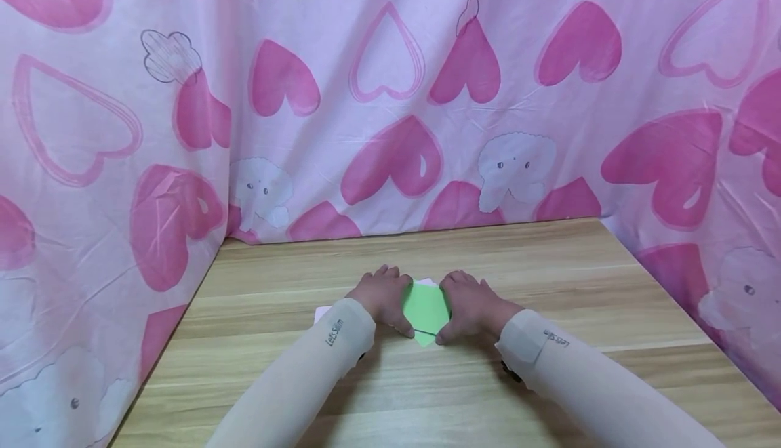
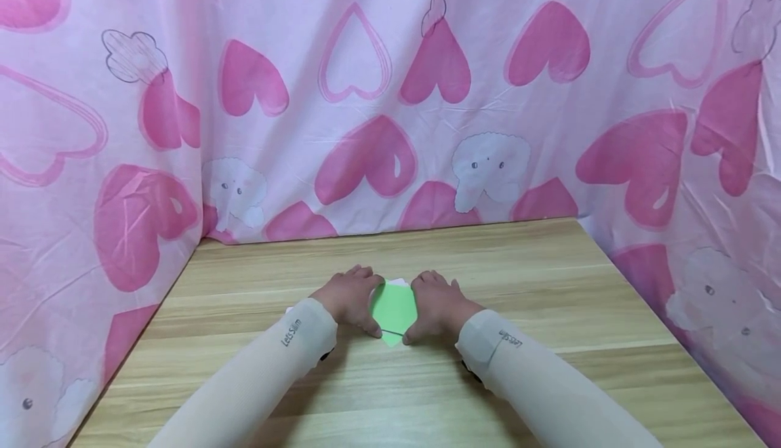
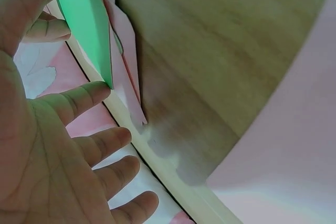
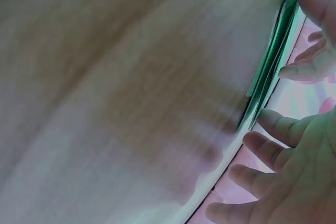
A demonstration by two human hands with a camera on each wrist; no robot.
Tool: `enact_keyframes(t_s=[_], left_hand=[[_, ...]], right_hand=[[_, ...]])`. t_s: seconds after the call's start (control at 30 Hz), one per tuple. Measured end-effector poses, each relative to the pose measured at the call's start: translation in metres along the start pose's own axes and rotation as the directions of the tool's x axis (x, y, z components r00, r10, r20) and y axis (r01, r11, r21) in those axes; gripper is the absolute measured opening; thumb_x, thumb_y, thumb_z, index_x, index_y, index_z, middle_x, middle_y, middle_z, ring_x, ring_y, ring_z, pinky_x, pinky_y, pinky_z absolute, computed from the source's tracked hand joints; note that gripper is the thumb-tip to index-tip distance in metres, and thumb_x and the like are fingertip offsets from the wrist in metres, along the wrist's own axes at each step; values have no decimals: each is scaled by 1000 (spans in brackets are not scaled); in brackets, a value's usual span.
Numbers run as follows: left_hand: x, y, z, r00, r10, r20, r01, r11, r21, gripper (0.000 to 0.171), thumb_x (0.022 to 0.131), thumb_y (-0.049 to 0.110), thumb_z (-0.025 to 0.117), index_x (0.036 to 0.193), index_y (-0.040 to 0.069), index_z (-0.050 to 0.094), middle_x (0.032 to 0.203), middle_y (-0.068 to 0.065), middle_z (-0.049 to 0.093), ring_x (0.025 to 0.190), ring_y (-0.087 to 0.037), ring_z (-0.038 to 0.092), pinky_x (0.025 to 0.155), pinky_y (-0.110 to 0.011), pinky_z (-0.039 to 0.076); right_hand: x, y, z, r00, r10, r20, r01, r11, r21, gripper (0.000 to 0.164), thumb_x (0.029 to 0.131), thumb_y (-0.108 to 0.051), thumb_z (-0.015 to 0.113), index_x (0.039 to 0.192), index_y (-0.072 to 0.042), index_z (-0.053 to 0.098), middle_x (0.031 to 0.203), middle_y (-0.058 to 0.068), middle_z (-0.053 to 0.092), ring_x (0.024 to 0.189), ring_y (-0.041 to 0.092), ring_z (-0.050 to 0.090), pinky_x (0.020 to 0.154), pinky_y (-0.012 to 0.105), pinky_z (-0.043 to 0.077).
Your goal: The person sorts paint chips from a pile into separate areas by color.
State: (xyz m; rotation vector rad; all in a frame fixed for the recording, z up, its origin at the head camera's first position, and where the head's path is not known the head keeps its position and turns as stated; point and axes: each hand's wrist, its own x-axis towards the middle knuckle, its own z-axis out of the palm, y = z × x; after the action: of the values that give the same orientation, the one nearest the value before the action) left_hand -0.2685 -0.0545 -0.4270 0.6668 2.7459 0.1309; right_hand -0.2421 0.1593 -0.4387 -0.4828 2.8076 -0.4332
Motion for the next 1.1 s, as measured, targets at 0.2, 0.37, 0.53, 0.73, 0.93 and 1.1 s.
enact_keyframes(t_s=[0.2, 0.37, 0.53, 0.73, 0.93, 1.1], left_hand=[[0, 3, -2, 1000, -7, 0, 7, 1000, -17, 105, 67, 56, 96, 155, 20, 51, 161, -10, 47, 156, -39, 33, 125, -60, 31], [2, 5, -4, 1000, 4, -9, -4, 1000, -31, 105, 67, 56, 95, 155, 21, 50, 166, -9, 43, 159, -37, 29, 127, -60, 28], [1, 9, -7, 1000, 24, -20, -25, 998, -59, 107, 66, 56, 95, 156, 22, 49, 168, -9, 40, 160, -35, 26, 128, -59, 26], [5, 20, -8, 996, 68, -49, -69, 997, -36, 102, 67, 58, 92, 153, 22, 51, 166, -5, 44, 160, -31, 28, 127, -56, 29], [11, 45, -12, 991, 113, -69, -111, 994, 19, 107, 69, 68, 88, 155, 18, 49, 167, -8, 42, 159, -33, 30, 126, -57, 31], [18, 68, -16, 989, 116, -90, -110, 992, 66, 107, 71, 72, 85, 155, 18, 48, 167, -8, 41, 159, -33, 31, 126, -56, 31]], right_hand=[[-3, 1, -5, 1000, -17, -11, 17, 1000, 13, 92, 63, -49, 99, 132, -4, 58, 133, 6, 56, 122, 26, 51, 116, 77, 31], [-6, 6, -13, 1000, -24, -18, 25, 999, 34, 95, 63, -47, 99, 137, -4, 57, 135, 5, 56, 119, 24, 53, 116, 68, 37], [-10, 18, -22, 998, -62, -31, 64, 995, 71, 97, 64, -42, 99, 141, -4, 54, 141, 7, 54, 117, 22, 54, 106, 51, 49], [-18, 37, -30, 992, -123, -36, 126, 986, 110, 95, 65, -35, 98, 142, -3, 53, 145, 12, 52, 117, 24, 55, 101, 45, 52], [-30, 54, -42, 996, -93, 0, 93, 993, 79, 97, 66, -33, 99, 145, -2, 51, 146, 13, 51, 120, 25, 56, 105, 49, 52], [-38, 67, -51, 999, -36, 32, 35, 999, 27, 99, 66, -30, 98, 148, -3, 49, 148, 14, 49, 119, 26, 55, 104, 49, 53]])
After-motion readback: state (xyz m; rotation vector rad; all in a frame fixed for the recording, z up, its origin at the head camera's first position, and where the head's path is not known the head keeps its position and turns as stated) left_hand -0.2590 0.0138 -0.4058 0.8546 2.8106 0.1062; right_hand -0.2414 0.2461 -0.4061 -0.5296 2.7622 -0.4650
